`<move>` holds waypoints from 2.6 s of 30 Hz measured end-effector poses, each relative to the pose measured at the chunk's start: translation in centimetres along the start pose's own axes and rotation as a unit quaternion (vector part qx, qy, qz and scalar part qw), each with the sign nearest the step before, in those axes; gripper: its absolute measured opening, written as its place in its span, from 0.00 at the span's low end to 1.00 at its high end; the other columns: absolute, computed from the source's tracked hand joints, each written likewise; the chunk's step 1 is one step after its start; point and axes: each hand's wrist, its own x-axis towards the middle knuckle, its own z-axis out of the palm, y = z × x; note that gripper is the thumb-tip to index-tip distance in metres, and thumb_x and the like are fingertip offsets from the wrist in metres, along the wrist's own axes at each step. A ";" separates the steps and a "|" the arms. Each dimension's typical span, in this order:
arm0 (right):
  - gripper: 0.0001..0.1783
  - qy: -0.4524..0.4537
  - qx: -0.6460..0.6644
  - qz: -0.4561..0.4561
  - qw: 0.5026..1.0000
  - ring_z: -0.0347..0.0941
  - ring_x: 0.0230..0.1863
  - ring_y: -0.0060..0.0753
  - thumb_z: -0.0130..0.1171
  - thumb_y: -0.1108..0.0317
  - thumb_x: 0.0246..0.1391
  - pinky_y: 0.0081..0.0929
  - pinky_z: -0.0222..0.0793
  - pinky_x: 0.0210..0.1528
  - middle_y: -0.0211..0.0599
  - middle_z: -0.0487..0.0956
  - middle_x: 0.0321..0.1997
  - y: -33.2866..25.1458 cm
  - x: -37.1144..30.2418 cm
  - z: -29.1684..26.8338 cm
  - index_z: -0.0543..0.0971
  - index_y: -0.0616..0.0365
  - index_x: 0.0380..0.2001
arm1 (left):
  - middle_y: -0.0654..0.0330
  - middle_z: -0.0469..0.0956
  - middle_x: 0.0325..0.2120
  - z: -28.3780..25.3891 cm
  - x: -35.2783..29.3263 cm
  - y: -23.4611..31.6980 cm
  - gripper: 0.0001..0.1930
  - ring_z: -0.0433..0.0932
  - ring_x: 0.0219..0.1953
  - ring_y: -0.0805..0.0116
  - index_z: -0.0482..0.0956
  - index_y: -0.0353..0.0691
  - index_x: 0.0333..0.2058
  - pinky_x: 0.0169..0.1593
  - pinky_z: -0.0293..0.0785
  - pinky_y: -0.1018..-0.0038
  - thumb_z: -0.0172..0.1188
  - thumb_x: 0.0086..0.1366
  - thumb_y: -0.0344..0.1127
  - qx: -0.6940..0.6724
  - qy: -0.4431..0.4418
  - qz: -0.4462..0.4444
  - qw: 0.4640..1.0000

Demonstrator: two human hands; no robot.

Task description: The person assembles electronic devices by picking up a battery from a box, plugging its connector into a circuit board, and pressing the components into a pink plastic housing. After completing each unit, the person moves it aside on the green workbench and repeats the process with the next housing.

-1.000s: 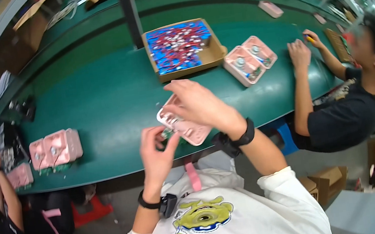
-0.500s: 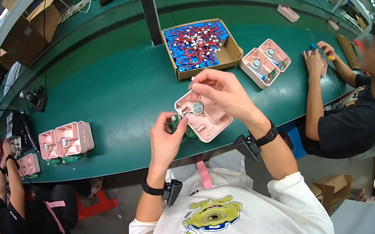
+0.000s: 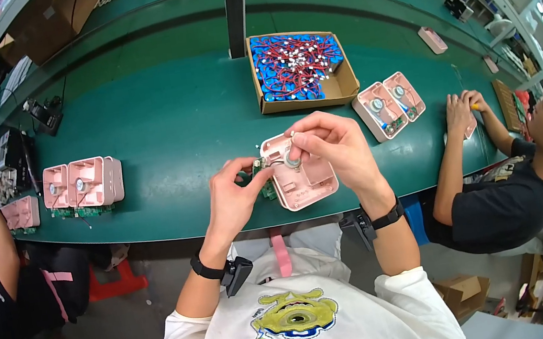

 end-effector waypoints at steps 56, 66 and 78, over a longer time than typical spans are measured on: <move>0.10 0.154 -0.672 -0.085 0.719 0.82 0.39 0.65 0.63 0.70 0.57 0.54 0.79 0.46 0.62 0.83 0.34 2.0 6.0 -10.7 0.83 0.69 0.33 | 0.61 0.79 0.38 2.5 -0.9 -0.9 0.11 0.79 0.41 0.74 0.81 0.28 0.46 0.48 0.76 0.78 0.68 0.66 0.20 -0.116 0.012 0.115 0.987; 0.10 0.258 -0.602 -0.079 0.752 0.84 0.41 0.62 0.64 0.67 0.57 0.52 0.79 0.47 0.58 0.85 0.35 4.8 9.9 -11.9 0.83 0.64 0.37 | 0.63 0.79 0.39 1.7 -0.7 -0.8 0.11 0.78 0.41 0.76 0.81 0.29 0.47 0.48 0.75 0.79 0.67 0.67 0.20 -0.122 0.016 0.094 0.988; 0.09 0.318 -0.444 -0.300 0.782 0.84 0.34 0.41 0.57 0.70 0.69 0.32 0.80 0.41 0.46 0.86 0.33 1.9 11.8 -10.4 0.82 0.65 0.39 | 0.63 0.80 0.39 1.1 -0.6 -1.4 0.10 0.78 0.40 0.77 0.81 0.30 0.45 0.46 0.75 0.78 0.68 0.67 0.20 -0.149 0.024 0.069 0.986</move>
